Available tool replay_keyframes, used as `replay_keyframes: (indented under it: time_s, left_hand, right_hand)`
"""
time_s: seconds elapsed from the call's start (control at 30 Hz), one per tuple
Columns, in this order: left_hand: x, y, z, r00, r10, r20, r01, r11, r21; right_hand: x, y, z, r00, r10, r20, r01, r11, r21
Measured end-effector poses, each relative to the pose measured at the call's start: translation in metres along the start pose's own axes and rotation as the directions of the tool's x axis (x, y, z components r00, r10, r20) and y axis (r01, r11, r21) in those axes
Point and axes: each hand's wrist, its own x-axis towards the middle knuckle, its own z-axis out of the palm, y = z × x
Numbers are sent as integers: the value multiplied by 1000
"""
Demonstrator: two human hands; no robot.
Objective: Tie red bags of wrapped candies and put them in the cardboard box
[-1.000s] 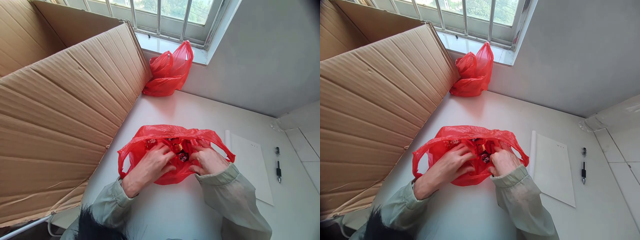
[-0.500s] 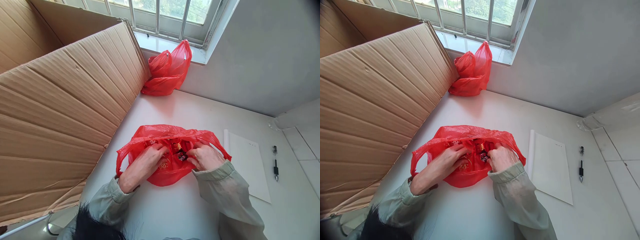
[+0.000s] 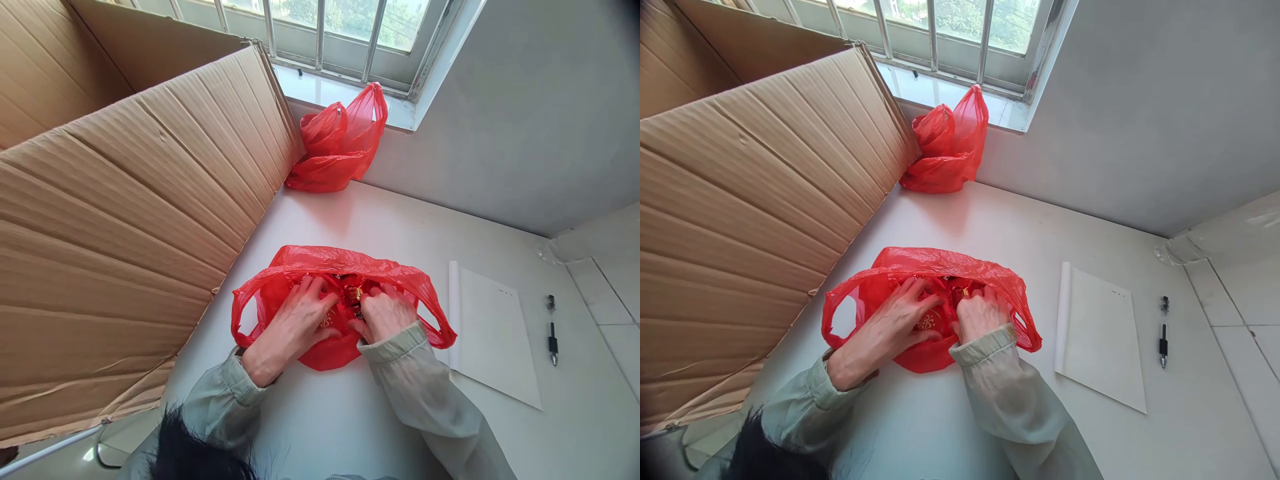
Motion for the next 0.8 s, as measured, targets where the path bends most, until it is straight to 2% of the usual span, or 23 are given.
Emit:
replay_keyframes:
  time_s: [0.1, 0.3, 0.43, 0.6, 0.7, 0.8]
  left_hand:
    - [0, 3, 3, 999, -28, 29, 25, 995, 99]
    - [1, 1, -2, 999, -2, 53, -4, 995, 103]
    - [-1, -1, 2, 997, 58, 59, -64, 992, 111]
    - [-2, 1, 10, 997, 62, 44, -68, 987, 144]
    - [-2, 5, 5, 997, 80, -18, -77, 992, 104]
    - [-2, 10, -2, 995, 66, -80, -70, 996, -55]
  right_hand:
    - [-1, -4, 3, 999, 46, 14, -46, 999, -16]
    - [-3, -4, 6, 999, 51, 19, -50, 998, -42]
    - [-6, 2, -1, 999, 21, 50, -18, 998, -64]
    - [-11, 14, -12, 996, 48, 80, -47, 999, -18]
    - [-15, 22, -14, 999, 24, 49, -27, 997, 70]
    - [-19, 31, -14, 1000, -22, -18, 24, 985, 169]
